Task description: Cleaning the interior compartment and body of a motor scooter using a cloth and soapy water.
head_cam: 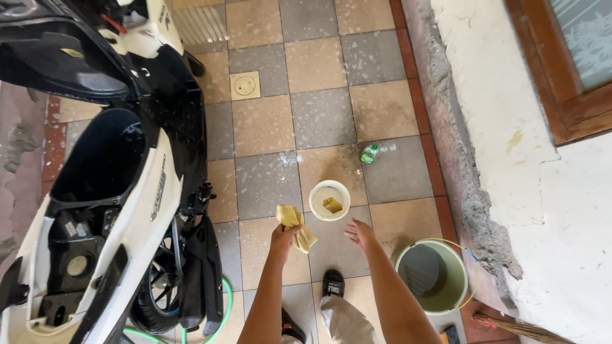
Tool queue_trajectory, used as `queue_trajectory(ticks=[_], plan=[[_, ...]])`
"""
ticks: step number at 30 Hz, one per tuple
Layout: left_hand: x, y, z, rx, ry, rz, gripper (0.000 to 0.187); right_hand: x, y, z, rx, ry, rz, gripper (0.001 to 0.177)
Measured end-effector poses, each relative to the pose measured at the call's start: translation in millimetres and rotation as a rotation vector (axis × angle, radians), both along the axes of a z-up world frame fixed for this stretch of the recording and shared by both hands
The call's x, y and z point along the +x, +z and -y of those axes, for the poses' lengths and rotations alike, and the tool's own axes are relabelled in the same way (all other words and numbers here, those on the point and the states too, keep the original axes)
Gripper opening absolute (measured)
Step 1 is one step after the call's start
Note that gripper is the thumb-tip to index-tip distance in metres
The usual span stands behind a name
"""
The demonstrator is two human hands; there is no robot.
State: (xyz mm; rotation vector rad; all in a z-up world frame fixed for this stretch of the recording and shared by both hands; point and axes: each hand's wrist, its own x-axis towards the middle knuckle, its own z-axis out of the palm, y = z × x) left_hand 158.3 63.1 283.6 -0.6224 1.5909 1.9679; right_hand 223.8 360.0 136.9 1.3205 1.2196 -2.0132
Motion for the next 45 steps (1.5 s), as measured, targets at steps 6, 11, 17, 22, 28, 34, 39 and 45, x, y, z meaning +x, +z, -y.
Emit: queue_trajectory(ticks=[6,11,17,22,28,34,39,45], plan=[[1.0,48.0,15.5,0.001,-0.034,0.088,0.039,27.0,80.6,-4.0,0.286,0.1,-0.114,0.04],[9.6,116.5,26.4,0.144,-0.041,0.151,0.039,33.5,194.1,40.3,0.706,0.254,-0.638,0.033],[35.9,191.8,57.5,-0.045,-0.217,-0.095,0.044,31.8,408.6,122.4,1.089,0.648,-1.065,0.051],[50.5,243.7,106.2,-0.262,-0.268,-0.215,0.045,16.3,467.8,188.9,1.089,0.855,-1.339,0.061],[67.6,288.7,158.5,-0.465,-0.237,-0.572,0.047,-9.2,477.3,276.6,1.356,1.131,-1.738,0.087],[45.6,289.2,225.0,-0.591,-0.295,-0.393,0.025,-59.8,438.8,349.2,1.191,1.149,-1.674,0.057],[11.5,258.7,269.0,-1.156,-0.436,-0.629,0.017,-89.8,483.5,415.3,1.377,1.508,-1.456,0.025],[-8.7,293.2,316.6,-1.381,-0.352,-0.785,0.018,-150.5,455.4,455.9,0.807,1.615,-1.064,0.017]])
